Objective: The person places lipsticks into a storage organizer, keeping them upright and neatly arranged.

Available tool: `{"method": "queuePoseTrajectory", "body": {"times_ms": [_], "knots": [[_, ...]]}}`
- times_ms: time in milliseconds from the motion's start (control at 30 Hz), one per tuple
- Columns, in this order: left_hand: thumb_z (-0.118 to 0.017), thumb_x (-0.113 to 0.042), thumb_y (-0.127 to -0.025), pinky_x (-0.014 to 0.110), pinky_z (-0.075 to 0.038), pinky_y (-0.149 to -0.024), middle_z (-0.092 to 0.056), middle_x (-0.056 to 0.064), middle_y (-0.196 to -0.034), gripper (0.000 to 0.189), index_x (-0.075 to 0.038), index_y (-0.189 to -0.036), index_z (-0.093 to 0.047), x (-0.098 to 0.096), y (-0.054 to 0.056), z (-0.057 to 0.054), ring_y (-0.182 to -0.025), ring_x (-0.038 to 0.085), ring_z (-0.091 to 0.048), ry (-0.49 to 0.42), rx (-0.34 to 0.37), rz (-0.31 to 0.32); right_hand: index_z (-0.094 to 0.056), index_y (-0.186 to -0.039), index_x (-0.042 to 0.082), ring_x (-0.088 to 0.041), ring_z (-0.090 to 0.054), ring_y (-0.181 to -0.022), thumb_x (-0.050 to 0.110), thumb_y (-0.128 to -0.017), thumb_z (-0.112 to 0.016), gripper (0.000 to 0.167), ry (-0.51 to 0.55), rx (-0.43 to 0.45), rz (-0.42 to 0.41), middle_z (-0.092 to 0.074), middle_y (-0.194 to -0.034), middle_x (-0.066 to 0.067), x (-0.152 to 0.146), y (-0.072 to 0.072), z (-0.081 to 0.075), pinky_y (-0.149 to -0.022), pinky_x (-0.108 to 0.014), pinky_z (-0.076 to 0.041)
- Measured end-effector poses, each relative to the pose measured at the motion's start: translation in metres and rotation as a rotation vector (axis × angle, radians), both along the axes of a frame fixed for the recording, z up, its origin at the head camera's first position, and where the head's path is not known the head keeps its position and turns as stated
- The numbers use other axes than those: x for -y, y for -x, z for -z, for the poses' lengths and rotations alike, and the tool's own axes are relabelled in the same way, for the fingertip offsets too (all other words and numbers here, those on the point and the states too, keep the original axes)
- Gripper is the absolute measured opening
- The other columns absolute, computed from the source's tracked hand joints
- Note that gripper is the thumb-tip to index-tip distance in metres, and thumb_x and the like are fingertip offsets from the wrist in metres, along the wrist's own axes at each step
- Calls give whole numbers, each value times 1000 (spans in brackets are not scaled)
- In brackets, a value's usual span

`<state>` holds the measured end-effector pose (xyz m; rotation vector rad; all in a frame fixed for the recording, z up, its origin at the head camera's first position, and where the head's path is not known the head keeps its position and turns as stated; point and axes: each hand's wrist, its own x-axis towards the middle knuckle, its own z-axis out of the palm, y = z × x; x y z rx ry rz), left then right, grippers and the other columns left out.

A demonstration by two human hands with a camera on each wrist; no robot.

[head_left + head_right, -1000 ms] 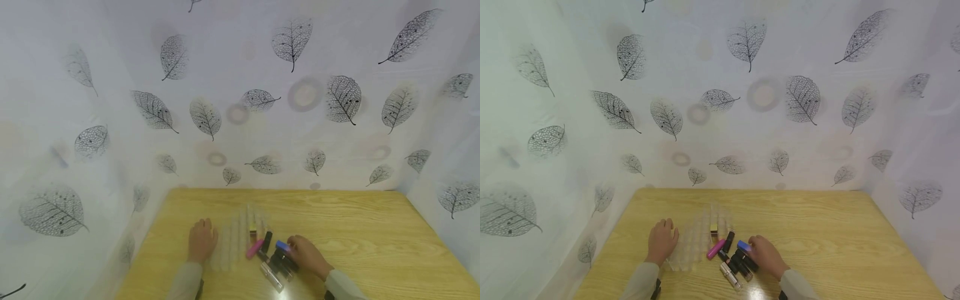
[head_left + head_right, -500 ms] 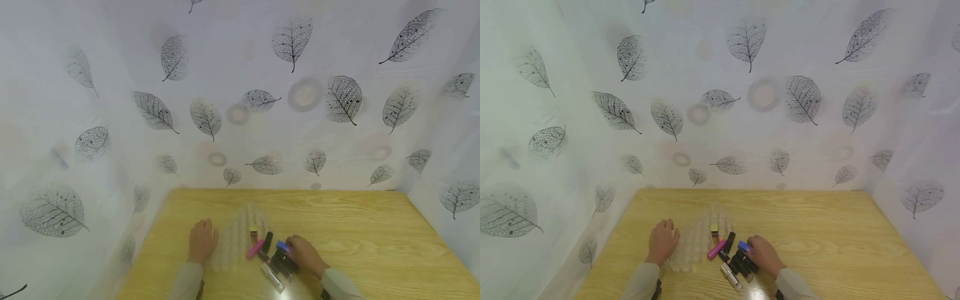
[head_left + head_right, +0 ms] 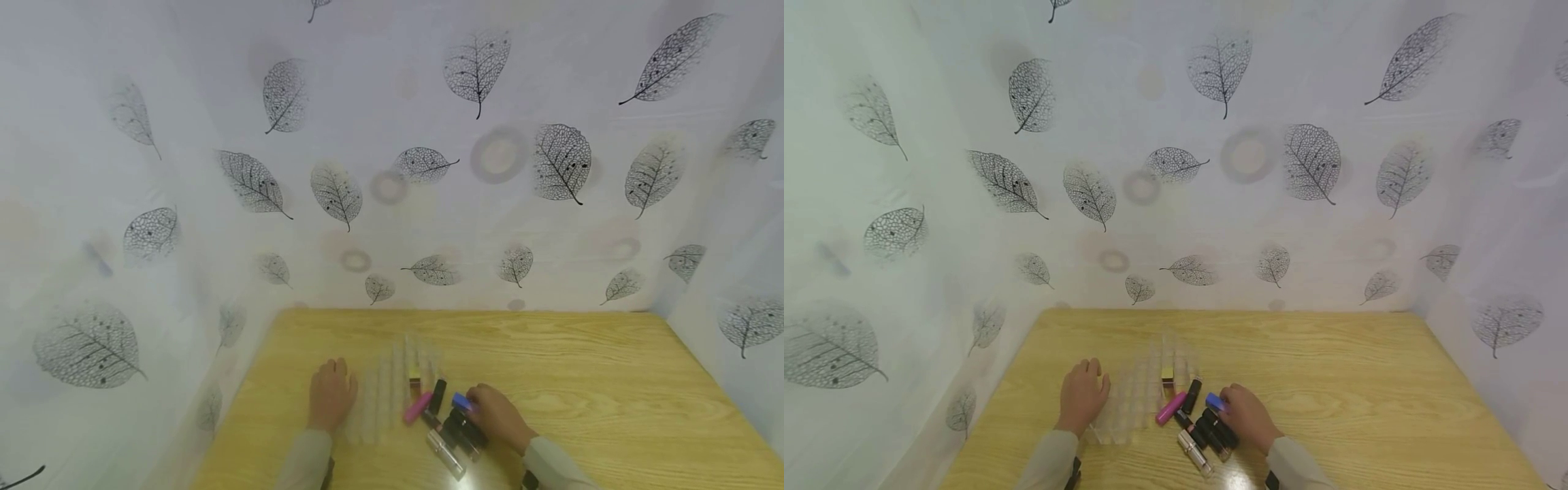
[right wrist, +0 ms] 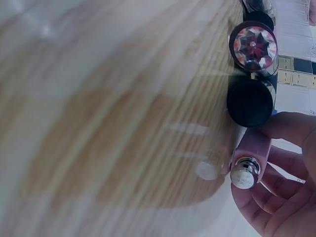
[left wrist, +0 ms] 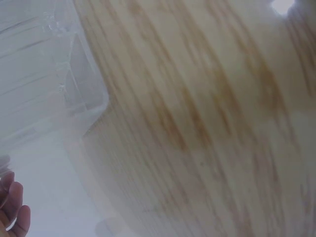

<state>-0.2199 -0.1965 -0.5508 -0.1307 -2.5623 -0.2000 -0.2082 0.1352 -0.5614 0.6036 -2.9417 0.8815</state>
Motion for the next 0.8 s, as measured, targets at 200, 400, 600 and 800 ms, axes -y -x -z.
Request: {"method": "queuePoseTrajectory", "body": {"times_ms": [200, 400, 600, 800], "knots": [[-68, -21, -79, 26, -29, -50, -44, 2, -66, 22, -7, -78, -52, -1, -2, -3, -56, 13, -38, -9, 24, -5, -66, -89, 7, -7, -53, -70, 12, -74, -71, 17, 17, 22, 31, -60, -81, 3, 0, 1, -4, -62, -20, -46], [-66, -21, -80, 27, -31, -50, -45, 2, -67, 20, -7, -81, -53, -2, -4, -7, -57, 13, -40, -7, 62, -13, -67, -89, 5, -7, -53, -68, 7, -74, -70, 16, 62, -63, 33, -61, -79, 1, -1, 4, -21, -61, -19, -46], [-66, -21, -80, 26, -31, -50, -45, 2, -67, 20, -7, -79, -52, -3, -5, -9, -57, 13, -39, 7, 51, -16, -66, -92, 3, -4, -54, -68, 5, -77, -70, 16, 200, -101, -2, -63, -82, -2, -1, 1, -47, -60, -17, -47], [-67, -19, -78, 26, -31, -49, -44, 2, -66, 20, -7, -77, -51, -3, -5, -8, -56, 13, -39, 3, 20, -6, -64, -98, -2, -7, -57, -72, 5, -77, -71, 23, 337, -139, -36, -66, -88, -8, -1, -7, -64, -61, -19, -51]]}}
